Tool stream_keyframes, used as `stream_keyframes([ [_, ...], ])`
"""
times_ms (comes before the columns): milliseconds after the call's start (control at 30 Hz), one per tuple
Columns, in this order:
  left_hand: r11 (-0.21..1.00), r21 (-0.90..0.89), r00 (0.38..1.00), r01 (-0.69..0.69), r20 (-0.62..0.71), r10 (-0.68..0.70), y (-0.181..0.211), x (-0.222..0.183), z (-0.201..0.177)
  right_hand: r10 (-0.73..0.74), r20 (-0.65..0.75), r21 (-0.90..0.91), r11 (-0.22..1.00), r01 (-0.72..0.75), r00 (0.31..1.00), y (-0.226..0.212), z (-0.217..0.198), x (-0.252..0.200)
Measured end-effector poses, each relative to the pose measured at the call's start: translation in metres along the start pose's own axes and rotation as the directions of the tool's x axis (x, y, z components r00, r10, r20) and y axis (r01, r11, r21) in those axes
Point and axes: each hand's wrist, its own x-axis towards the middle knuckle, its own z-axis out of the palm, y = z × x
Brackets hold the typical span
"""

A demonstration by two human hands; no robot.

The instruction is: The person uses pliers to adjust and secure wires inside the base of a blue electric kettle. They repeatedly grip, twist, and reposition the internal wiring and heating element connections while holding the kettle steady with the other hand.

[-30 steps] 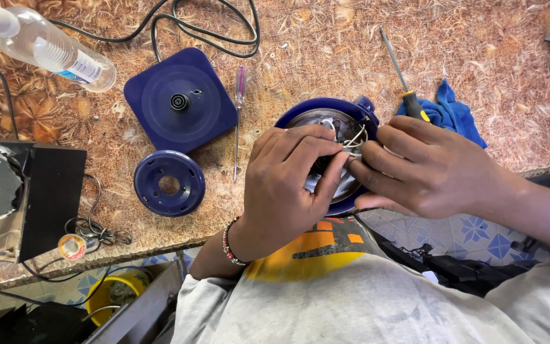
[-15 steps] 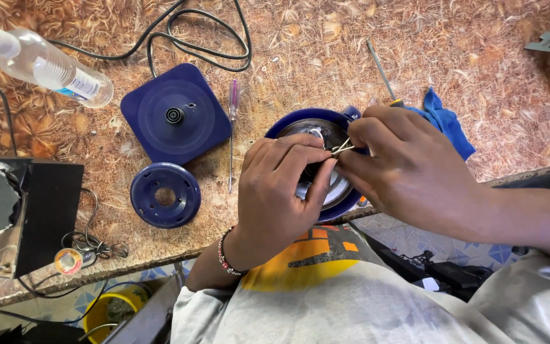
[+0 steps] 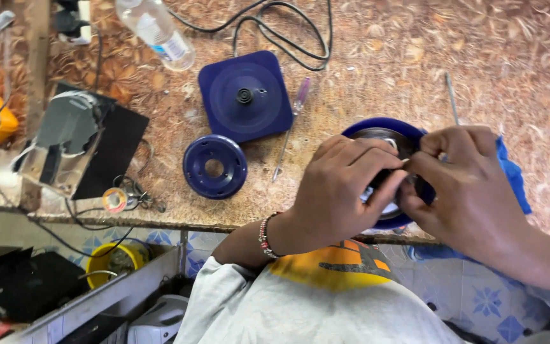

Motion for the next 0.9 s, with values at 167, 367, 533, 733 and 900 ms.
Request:
stream_keyframes([
  [167,0.999,0.043,0.998,0.001,-0.057,0.001,-0.001,-0.003,0.008,0.044,0.005,-0.044,0.998,-0.043,0.999,0.017,0.015,-0.014],
  [367,0.999,0.040,0.999,0.002,-0.050,0.000,-0.004,-0.005,0.012,0.234,0.127,-0.013,0.972,-0.234,0.964,0.015,0.011,-0.011],
  [533,0.999,0.045,0.999,-0.010,-0.043,0.012,-0.002,-0.005,0.010,0.071,-0.080,0.212,0.976,-0.053,0.994,0.009,0.007,0.007],
  [733,0.999,0.054,0.999,-0.003,-0.044,0.005,-0.003,-0.007,0.011,0.427,0.453,0.336,0.731,-0.594,0.782,0.003,0.001,0.015],
  [900,0.999,0.023,0.999,-0.024,-0.041,0.025,-0.003,-0.004,0.008,0.313,0.475,0.400,0.756,-0.519,0.822,0.005,-0.006,0.016],
])
